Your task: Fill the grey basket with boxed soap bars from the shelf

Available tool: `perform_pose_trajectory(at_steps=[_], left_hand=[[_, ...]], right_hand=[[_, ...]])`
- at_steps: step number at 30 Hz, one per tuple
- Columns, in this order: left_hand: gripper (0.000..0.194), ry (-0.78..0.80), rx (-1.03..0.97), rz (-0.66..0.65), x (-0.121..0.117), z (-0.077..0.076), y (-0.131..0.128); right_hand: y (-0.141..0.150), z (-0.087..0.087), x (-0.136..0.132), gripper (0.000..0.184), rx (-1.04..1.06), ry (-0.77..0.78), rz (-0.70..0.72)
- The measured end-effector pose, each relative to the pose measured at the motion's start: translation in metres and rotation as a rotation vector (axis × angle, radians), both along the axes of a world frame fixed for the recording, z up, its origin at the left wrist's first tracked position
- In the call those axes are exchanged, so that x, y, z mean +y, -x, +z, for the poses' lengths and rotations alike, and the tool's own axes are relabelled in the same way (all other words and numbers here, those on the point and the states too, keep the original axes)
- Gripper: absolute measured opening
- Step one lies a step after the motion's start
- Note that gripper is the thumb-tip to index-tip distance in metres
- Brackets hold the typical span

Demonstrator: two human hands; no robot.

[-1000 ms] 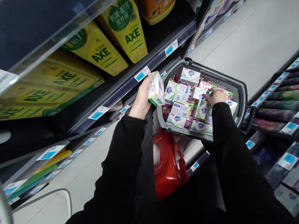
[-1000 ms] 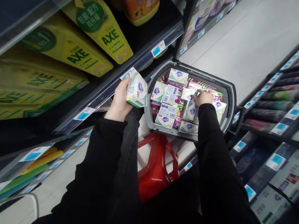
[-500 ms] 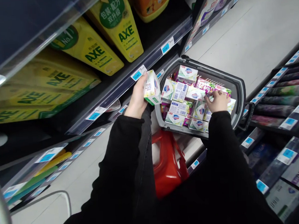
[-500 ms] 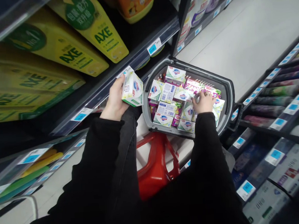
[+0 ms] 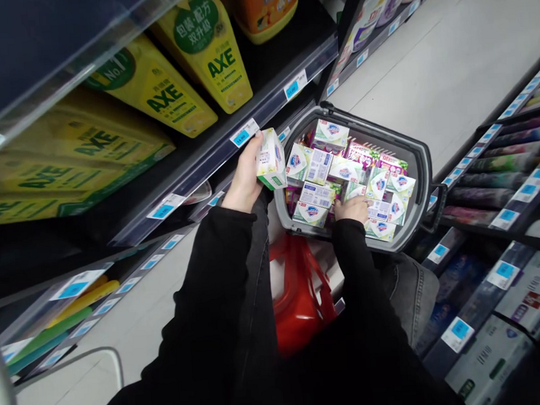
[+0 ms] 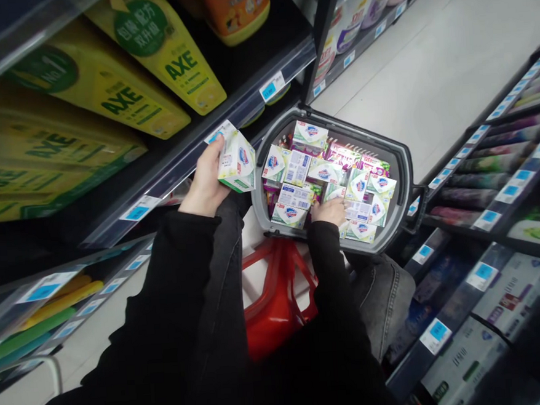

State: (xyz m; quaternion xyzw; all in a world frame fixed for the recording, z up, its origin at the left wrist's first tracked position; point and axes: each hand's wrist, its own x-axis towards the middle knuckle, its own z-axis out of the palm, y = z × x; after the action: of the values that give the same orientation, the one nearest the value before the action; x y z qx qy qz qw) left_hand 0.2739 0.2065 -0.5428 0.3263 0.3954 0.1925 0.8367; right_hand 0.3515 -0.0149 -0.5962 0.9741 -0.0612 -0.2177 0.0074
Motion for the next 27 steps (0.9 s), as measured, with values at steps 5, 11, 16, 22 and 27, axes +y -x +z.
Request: perform_pose_trajectory(at_steps=[5,11,16,22,27], left_hand=[[0.044,-0.028,-0.018,-0.008,0.002,-0.005,0.001],[0.045,-0.038,-0.012,0.005,0.0,-0.007,0.001],[0.042,-0.029,-0.018,0.013,0.002,-0.008,0.002],[0.039,0.015,-0.023,0.01,0.0,-0.003,0.001],[0.044,-0.013,-0.048,0.029,0.0,-0.002,0.001]], right_hand=[[0.001,-0.005,-0.007,0.082,-0.046,-0.015,-0.056],[-0.007,-0.007,-0.012,0.077,-0.132,-0.051,0.137],[-0.026,-0.001,-0.021,0.084,-0.104,0.044,0.314],[-0.052,0.009,-0.043,0.092,0.1,0.064,0.506],[-0.065,0.011,-0.057,0.081,0.133,0.025,0.569]])
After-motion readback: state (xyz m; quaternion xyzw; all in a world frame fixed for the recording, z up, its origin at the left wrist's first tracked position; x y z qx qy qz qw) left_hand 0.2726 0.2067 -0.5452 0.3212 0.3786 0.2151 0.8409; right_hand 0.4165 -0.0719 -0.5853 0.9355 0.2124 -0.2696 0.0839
